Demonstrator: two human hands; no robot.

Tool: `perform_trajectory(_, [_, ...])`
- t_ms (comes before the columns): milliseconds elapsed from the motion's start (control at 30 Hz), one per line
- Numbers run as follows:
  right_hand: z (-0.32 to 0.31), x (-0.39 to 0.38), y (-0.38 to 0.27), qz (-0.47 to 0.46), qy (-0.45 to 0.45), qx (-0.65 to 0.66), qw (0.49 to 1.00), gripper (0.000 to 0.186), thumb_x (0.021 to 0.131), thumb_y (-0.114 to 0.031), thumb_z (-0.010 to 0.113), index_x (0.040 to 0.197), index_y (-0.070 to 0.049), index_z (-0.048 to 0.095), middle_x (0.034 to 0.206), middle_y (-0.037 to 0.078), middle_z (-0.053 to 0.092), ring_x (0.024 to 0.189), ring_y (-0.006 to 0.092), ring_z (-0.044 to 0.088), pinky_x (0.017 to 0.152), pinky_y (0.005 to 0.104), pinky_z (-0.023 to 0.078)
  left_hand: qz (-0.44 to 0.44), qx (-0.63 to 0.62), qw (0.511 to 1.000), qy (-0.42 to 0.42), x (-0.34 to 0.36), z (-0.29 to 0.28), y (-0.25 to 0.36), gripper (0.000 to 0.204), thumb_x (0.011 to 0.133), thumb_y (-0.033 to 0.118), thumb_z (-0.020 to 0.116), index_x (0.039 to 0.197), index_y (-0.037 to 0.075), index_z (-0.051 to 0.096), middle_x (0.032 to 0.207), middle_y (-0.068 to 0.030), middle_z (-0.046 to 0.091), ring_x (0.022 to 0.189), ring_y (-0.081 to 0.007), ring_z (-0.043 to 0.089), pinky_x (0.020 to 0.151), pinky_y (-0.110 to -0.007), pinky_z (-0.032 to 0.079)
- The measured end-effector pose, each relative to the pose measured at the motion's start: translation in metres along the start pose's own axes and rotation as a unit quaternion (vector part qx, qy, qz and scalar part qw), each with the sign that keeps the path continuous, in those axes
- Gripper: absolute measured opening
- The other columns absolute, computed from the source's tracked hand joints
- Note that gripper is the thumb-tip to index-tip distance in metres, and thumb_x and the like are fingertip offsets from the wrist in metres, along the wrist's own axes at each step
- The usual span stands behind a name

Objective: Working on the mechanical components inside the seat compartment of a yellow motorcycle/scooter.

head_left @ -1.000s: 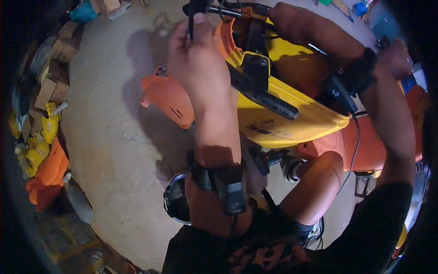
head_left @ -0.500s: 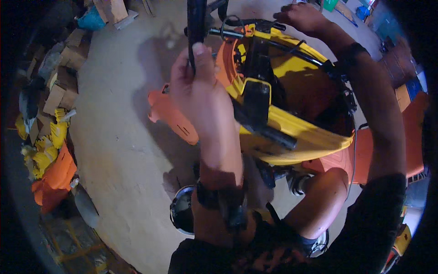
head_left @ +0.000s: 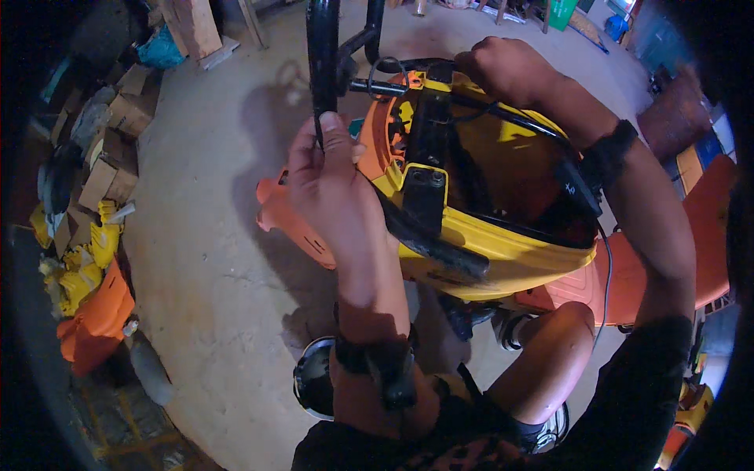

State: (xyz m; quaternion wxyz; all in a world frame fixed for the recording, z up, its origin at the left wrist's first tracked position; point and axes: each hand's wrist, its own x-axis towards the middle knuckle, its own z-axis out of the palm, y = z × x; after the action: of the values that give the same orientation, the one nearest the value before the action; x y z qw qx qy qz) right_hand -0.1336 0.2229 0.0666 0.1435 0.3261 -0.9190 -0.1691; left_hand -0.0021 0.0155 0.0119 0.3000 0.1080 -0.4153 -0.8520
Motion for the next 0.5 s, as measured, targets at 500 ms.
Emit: perform_trajectory(500, [-0.06,0.006,-0.06,0.064,-0.223,0.101,0.967,0.022,0.079,-0.009,0.057,0.098,0.0,0.062,0.095,0.022,0.061,0.093,0.0369,0.06,0.078,0.0413,0.05,0.0,0.08,0.996,0.027,-0.002,0.003,0.013,0.022,0.087,0.017,0.064,0.098,-0.001,0.059,0.084,-0.0035,0.062,0.075,-0.0075,0.055,0.068,-0.021,0.042])
